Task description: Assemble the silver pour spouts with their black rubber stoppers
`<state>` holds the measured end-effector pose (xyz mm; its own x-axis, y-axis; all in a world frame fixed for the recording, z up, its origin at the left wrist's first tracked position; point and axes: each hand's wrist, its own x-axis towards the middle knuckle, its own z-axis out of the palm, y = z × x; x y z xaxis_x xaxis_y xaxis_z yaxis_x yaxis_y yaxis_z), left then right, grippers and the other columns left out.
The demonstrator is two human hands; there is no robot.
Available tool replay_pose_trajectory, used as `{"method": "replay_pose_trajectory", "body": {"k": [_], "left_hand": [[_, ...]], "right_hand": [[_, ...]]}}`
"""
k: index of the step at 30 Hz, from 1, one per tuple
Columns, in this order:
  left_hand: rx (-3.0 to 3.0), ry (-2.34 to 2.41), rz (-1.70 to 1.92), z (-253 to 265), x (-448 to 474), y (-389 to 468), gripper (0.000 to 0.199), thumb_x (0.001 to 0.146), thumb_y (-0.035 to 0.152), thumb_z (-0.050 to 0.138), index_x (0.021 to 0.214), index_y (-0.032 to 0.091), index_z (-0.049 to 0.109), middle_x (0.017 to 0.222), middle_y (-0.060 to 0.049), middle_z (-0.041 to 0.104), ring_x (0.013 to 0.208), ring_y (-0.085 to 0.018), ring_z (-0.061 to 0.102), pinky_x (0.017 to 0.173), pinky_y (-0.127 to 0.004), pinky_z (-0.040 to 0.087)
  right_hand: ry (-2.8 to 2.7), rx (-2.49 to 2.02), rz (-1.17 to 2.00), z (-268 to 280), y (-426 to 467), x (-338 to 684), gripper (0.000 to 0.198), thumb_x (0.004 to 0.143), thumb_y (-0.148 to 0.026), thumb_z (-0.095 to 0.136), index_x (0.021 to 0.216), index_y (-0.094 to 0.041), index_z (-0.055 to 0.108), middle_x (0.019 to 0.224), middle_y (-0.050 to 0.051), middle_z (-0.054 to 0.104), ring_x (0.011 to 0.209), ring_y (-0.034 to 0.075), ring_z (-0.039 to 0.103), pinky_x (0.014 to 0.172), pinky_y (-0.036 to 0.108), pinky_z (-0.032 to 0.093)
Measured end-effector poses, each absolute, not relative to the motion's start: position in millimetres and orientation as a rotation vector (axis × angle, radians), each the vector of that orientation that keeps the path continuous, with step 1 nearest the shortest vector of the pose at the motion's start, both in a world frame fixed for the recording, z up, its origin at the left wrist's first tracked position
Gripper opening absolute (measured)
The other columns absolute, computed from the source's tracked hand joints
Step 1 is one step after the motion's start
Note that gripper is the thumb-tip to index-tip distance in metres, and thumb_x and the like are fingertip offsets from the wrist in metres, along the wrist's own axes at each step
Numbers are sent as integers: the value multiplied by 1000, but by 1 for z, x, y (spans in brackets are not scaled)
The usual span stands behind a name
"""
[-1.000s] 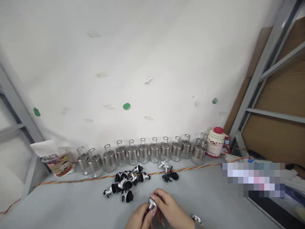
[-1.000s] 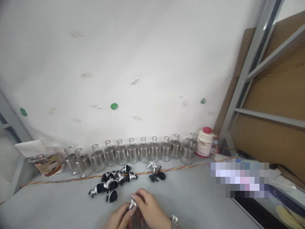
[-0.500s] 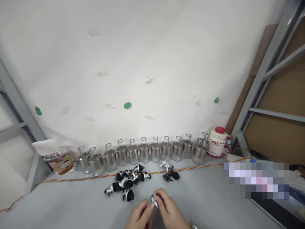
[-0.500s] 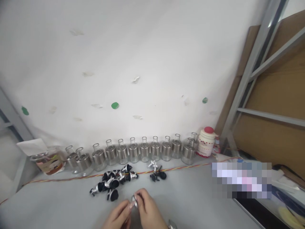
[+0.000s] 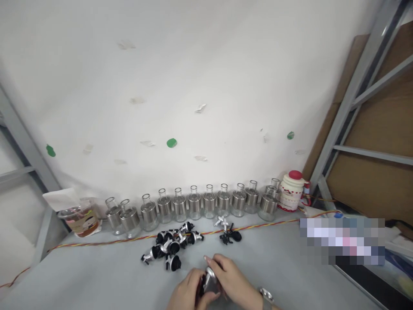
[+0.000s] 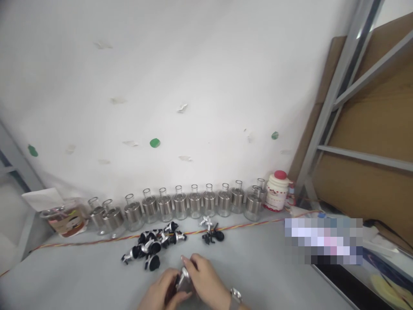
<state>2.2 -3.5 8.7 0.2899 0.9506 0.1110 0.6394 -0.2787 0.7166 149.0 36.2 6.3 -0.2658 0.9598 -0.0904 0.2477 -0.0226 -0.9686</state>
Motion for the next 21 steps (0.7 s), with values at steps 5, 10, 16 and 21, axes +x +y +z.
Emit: {"method": "replay_pose_trajectory", "body": {"k": [5, 10, 16, 21], "left_hand": [[1968, 1445, 790, 8, 3, -2, 22, 78, 39, 46, 75, 20, 56, 69, -3, 61, 62, -16, 56, 58, -21, 43], [2000, 1419, 872, 10, 1, -3, 25, 82, 37, 41, 73, 21, 57, 68, -3, 62, 64, -16, 57, 60, -20, 44], [2176, 1355, 823, 4, -4, -2, 21, 81, 34, 43, 84, 22, 60, 77, -6, 67, 68, -18, 61, 64, -22, 47], [2203, 1404, 865, 8, -3, -4, 18, 81, 34, 44, 83, 22, 57, 74, -4, 66, 65, -16, 61, 61, -20, 46]], "right_hand": [[-1393, -1245, 1564, 1, 43, 143, 51, 63, -70, 42, 59, -20, 41, 37, -8, 41, 27, 8, 38, 28, 18, 27], [-1318, -1109, 1673, 5, 36, 141, 52, 67, -69, 38, 71, -17, 46, 47, -6, 47, 35, 9, 47, 33, 20, 38], [-1383, -885, 1748, 12, 27, 144, 40, 65, -53, 59, 82, -20, 43, 62, -7, 49, 42, 6, 48, 34, 16, 40], [-1297, -952, 1729, 16, 29, 143, 40, 62, -52, 61, 73, -20, 41, 49, -10, 45, 33, 5, 41, 30, 14, 33]]}}
